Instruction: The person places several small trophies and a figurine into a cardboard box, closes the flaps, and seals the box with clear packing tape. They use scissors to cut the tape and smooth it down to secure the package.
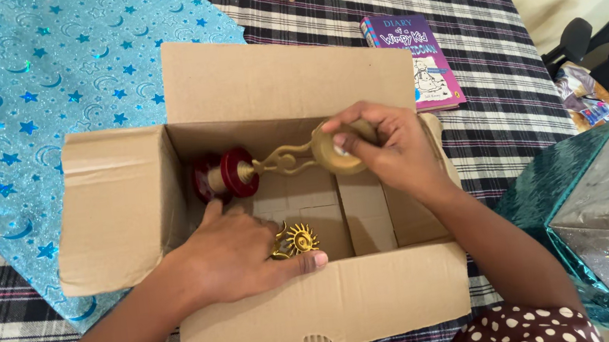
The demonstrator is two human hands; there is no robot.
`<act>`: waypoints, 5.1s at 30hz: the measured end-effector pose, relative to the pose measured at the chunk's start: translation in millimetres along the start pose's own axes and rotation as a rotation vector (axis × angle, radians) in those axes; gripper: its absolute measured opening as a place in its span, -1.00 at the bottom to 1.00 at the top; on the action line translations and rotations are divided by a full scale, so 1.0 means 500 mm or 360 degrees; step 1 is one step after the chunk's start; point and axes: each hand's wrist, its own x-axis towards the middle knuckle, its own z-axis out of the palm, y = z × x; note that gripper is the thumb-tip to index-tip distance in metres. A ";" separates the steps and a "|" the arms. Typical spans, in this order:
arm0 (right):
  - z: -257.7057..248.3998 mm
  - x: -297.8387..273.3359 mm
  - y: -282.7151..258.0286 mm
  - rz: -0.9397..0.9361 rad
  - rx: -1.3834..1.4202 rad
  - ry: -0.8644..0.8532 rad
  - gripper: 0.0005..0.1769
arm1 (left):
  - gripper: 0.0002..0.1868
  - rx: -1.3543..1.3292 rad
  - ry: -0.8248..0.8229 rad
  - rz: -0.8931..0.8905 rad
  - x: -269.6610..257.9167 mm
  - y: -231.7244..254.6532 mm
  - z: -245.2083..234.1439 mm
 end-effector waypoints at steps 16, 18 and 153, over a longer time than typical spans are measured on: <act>0.038 0.025 0.079 0.0272 -0.0673 -0.0686 -0.76 | -0.06 -0.0163 0.0153 0.0102 -0.004 -0.002 0.013; 0.048 0.027 0.084 0.0086 -0.0750 -0.0816 -0.70 | -0.09 -0.0130 0.0214 0.0150 -0.009 0.001 0.008; -0.086 -0.141 -0.088 0.0354 -0.1268 0.0493 -0.61 | -0.20 0.0442 0.1621 0.0158 0.019 -0.279 -0.091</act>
